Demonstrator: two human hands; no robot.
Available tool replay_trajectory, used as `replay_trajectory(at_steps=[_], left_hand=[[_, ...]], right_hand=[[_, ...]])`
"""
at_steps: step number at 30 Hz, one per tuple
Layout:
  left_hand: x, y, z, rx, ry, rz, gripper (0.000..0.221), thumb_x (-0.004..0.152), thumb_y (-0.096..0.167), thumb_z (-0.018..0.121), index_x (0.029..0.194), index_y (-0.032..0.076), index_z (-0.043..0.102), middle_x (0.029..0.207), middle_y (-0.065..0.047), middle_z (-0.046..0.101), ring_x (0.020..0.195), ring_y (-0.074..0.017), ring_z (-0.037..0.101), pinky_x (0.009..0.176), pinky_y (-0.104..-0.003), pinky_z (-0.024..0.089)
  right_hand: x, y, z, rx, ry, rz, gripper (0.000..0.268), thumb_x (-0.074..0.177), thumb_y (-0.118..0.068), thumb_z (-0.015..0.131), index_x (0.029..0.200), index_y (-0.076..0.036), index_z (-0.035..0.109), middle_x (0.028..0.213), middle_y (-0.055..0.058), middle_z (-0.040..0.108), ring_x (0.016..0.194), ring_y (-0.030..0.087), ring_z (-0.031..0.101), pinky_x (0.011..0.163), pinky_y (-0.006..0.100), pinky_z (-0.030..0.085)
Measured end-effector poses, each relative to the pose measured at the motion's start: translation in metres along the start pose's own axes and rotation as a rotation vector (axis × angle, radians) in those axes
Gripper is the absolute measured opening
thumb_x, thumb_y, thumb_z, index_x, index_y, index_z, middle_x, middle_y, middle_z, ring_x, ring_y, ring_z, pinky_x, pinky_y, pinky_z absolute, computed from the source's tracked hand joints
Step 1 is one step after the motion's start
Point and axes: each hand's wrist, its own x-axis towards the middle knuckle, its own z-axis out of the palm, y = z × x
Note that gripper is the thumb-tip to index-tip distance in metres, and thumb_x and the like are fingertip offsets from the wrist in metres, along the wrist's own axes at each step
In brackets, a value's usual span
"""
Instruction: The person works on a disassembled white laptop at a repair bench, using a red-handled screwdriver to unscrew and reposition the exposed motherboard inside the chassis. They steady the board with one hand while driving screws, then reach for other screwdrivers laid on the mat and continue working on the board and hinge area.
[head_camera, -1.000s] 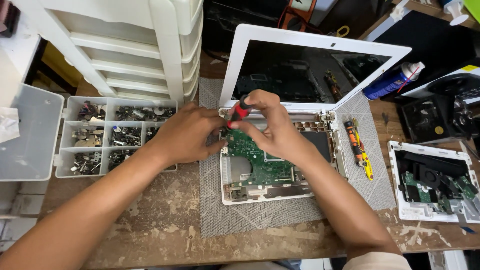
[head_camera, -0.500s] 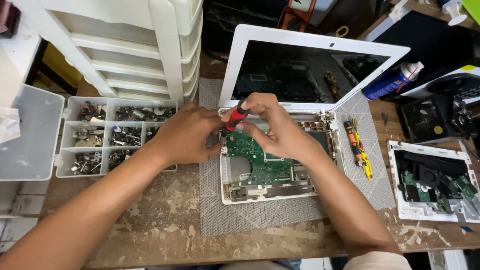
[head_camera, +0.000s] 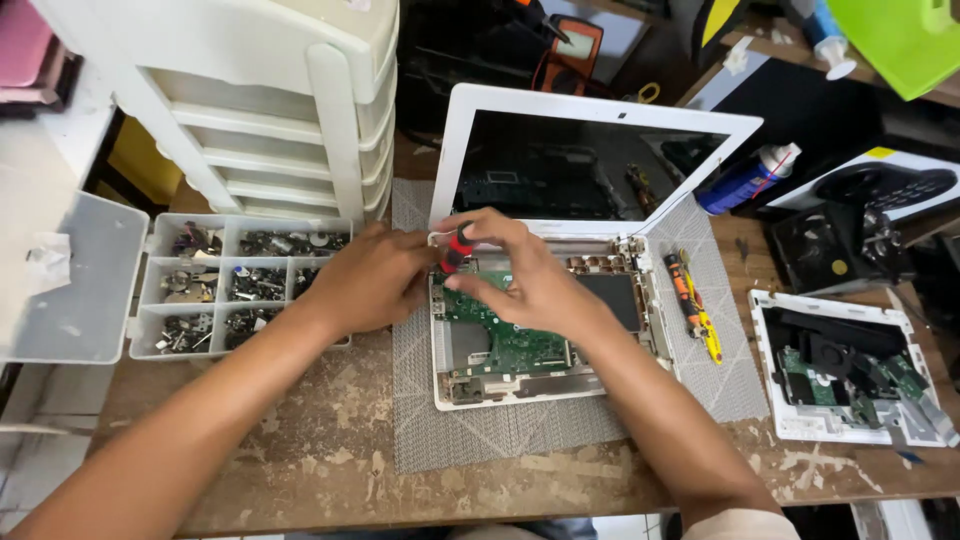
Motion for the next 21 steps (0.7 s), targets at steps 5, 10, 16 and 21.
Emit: replay_trajectory(at_steps=[5,10,16,21], left_hand=[[0.001,-0.011,0.017,0.034,0.041,-0.012,0.012,0.080,0.013,0.067,0.090,0.008,0.071,0.089,-0.008,0.069,0.091,-0.0353,0.071,0.084,-0.047,0.047],[-0.001,-0.003,0.009,0.020,0.066,-0.006,0.009,0.081,0.013,0.065,0.086,0.008,0.070,0.086,-0.010,0.069,0.090,-0.0364,0.071,0.083,-0.047,0.048],[-0.001,-0.003,0.009,-0.001,0.064,-0.024,0.008,0.081,0.013,0.065,0.086,0.010,0.071,0.084,-0.006,0.068,0.086,-0.0337,0.071,0.083,-0.046,0.048],[-0.003,0.006,-0.001,0.029,0.102,0.029,0.016,0.081,0.012,0.068,0.096,0.006,0.072,0.083,-0.011,0.068,0.086,-0.0365,0.070,0.083,-0.048,0.047]], right_hand=[[-0.016,0.018,0.000,-0.123,0.064,0.023,0.049,0.091,0.004,0.074,0.129,-0.005,0.044,0.110,0.019,0.069,0.100,0.034,0.073,0.088,0.049,0.059],[-0.005,0.006,0.003,0.031,0.027,0.040,0.046,0.092,0.013,0.066,0.129,-0.002,0.043,0.112,0.025,0.069,0.098,0.039,0.073,0.088,0.054,0.059],[-0.016,0.025,0.012,-0.066,0.143,0.041,0.046,0.091,0.008,0.072,0.129,-0.001,0.048,0.111,0.021,0.069,0.096,0.035,0.075,0.086,0.047,0.060],[-0.014,0.012,-0.006,0.254,0.193,0.069,0.061,0.096,0.018,0.057,0.143,-0.009,0.030,0.114,0.027,0.067,0.102,0.044,0.073,0.091,0.056,0.060]])
